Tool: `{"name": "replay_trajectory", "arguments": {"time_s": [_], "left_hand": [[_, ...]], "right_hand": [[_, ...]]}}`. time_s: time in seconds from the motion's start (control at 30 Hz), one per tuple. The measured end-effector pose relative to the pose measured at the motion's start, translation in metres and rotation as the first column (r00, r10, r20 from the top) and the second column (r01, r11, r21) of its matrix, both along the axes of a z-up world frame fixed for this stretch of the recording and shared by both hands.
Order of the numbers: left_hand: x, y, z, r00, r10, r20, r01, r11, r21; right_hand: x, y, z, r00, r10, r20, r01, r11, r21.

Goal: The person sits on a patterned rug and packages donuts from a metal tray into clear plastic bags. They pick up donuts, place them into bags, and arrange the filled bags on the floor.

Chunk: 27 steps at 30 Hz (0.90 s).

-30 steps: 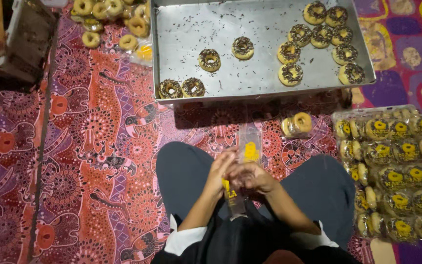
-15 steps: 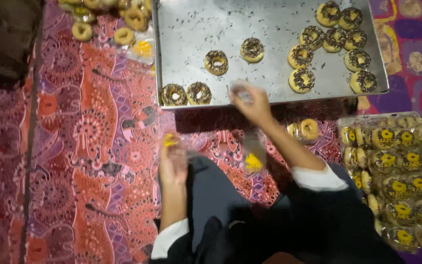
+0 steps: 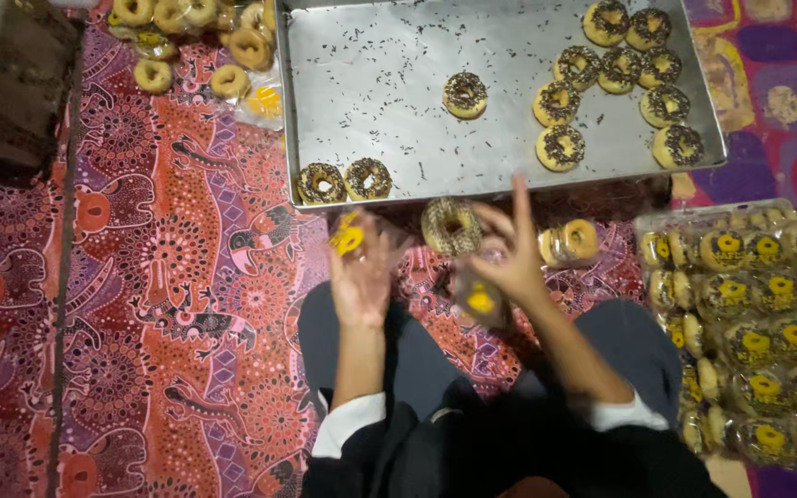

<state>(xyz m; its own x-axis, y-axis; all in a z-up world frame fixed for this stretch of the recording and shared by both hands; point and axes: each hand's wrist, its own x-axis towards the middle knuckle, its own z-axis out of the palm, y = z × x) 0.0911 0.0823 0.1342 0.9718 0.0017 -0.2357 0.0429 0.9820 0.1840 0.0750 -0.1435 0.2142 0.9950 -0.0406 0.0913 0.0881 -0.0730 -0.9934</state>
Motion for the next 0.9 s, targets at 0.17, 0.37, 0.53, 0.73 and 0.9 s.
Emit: {"name": "replay_trajectory", "arguments": {"time_s": [0.17, 0.37, 0.53, 0.73, 0.9], "left_hand": [[-0.035, -0.075, 0.017, 0.876, -0.208, 0.436, 0.392, 0.833, -0.391], [-0.08, -0.126, 0.041, 0.986, -0.113, 0.122, 0.095, 0.985, 0.143], [-0.083, -0.138, 0.059, 0.998, -0.063, 0.012, 0.057, 0.949, 0.309], [-0.099, -0.145, 0.072, 0.995, -0.086, 0.057, 0.061, 0.935, 0.349], [-0.105, -0.165, 0.031, 0.983, -0.185, -0.015, 0.18, 0.933, 0.312]], "right_hand": [[-0.083, -0.028, -0.019, 0.979, -0.135, 0.152, 0.134, 0.991, 0.017], [-0.114, -0.044, 0.003, 0.941, -0.06, 0.334, 0.18, 0.922, -0.343], [-0.145, -0.057, 0.011, 0.911, -0.099, 0.4, 0.275, 0.869, -0.411], [-0.158, -0.06, 0.018, 0.933, -0.238, 0.272, 0.296, 0.935, -0.196], [-0.154, -0.046, 0.019, 0.873, -0.21, 0.441, 0.409, 0.807, -0.426]]}}
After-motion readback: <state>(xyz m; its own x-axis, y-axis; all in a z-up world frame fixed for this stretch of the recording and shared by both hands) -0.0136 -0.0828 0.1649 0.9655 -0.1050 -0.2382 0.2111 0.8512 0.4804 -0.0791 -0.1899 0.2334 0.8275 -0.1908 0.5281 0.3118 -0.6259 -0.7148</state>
